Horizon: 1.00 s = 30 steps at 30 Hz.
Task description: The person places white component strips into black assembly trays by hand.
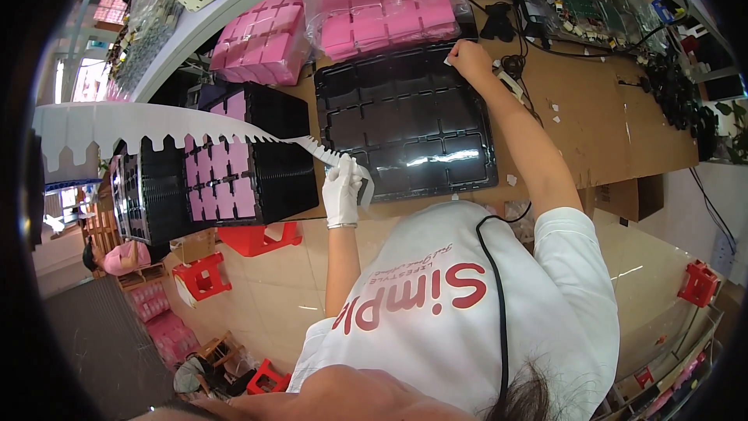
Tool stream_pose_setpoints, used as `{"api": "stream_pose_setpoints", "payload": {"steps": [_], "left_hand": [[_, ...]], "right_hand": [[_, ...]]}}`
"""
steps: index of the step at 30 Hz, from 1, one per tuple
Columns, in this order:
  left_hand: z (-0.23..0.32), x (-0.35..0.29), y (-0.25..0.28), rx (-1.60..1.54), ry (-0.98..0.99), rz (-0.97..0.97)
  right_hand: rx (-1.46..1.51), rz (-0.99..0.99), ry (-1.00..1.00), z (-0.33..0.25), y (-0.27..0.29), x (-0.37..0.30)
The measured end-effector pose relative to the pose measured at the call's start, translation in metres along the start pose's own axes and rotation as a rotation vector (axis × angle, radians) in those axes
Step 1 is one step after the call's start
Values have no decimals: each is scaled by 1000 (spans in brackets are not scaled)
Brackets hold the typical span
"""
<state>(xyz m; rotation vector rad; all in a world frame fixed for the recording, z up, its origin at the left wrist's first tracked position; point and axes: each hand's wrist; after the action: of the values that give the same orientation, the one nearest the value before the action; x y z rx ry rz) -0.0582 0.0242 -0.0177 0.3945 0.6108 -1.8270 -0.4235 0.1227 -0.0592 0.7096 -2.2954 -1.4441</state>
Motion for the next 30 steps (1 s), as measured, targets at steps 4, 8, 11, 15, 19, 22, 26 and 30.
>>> {"api": "stream_pose_setpoints", "payload": {"steps": [4, 8, 11, 15, 19, 22, 26, 30], "left_hand": [[1, -5, -1, 49, -23, 5], [-3, -13, -4, 100, -16, -46], [-4, -24, -17, -6, 33, -176], [4, -41, -39, 20, 153, -224], [2, -45, -38, 32, 148, -265], [5, -50, -40, -52, 225, -268], [-8, -46, -35, 30, 164, -276], [-14, -37, -24, 83, 137, -272]], "right_hand": [[128, -298, 225, -3, 13, -20], [1149, -353, 28, -13, 10, -80], [1677, -697, -250, -36, 2, -134], [1342, -796, -231, -78, -5, -190], [980, -508, -41, -106, 8, -214], [850, -351, 78, -108, 20, -221], [623, 81, 511, -101, 22, -237], [711, -92, 232, -68, 39, -237]]}}
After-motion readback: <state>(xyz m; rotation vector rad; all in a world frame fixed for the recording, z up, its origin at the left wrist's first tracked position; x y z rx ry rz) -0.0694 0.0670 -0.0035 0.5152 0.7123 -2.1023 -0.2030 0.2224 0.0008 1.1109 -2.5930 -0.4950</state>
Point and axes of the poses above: each hand's wrist, its own x-axis towards the middle knuckle, its own y-axis out of the back of the hand, z = x × y, and after that the axes turned 7 degrees about -x, right-handed
